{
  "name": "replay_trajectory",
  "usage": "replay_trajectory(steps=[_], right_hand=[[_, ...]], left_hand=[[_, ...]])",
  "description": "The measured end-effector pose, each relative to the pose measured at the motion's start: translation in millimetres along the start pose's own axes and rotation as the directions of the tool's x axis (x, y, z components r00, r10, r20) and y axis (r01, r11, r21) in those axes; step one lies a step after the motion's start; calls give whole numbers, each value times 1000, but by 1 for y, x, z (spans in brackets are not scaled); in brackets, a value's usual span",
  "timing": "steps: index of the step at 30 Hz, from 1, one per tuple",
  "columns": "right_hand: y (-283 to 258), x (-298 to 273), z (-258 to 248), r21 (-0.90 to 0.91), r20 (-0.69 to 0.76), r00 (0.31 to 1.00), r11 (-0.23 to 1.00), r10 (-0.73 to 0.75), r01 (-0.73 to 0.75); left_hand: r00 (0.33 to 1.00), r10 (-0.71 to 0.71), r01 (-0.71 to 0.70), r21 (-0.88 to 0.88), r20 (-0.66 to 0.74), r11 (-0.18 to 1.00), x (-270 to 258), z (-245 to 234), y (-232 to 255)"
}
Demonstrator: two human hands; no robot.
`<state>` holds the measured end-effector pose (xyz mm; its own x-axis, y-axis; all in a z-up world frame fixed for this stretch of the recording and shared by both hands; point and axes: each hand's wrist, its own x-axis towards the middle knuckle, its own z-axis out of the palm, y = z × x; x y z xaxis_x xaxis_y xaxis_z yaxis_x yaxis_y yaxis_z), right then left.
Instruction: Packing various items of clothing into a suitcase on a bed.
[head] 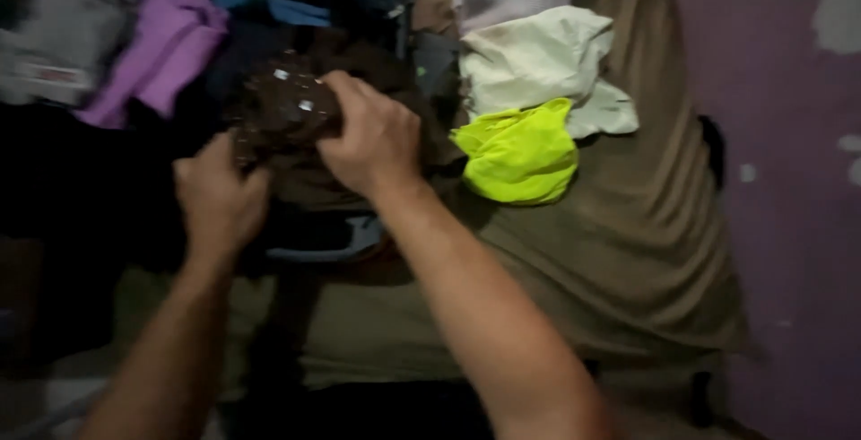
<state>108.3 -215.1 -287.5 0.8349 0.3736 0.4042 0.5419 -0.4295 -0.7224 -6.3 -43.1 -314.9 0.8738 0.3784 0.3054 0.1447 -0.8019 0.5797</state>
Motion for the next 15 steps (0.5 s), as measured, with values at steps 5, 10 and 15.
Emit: replay_trajectory(steps=[5,10,15], right_hand=[[-5,0,-1,-5,-6,1000,1000,-12,12],[-13,-1,-8,-27,43,998,998,-54,55],[-9,-8,-9,-1,59,992,994,-111,111]], left_hand=[[993,98,-98,13,-67,995,-3,-1,-5],[961,241,-221,-147,137,964,3,-43,2],[823,491,-520,31,287,854,-14,-74,8]])
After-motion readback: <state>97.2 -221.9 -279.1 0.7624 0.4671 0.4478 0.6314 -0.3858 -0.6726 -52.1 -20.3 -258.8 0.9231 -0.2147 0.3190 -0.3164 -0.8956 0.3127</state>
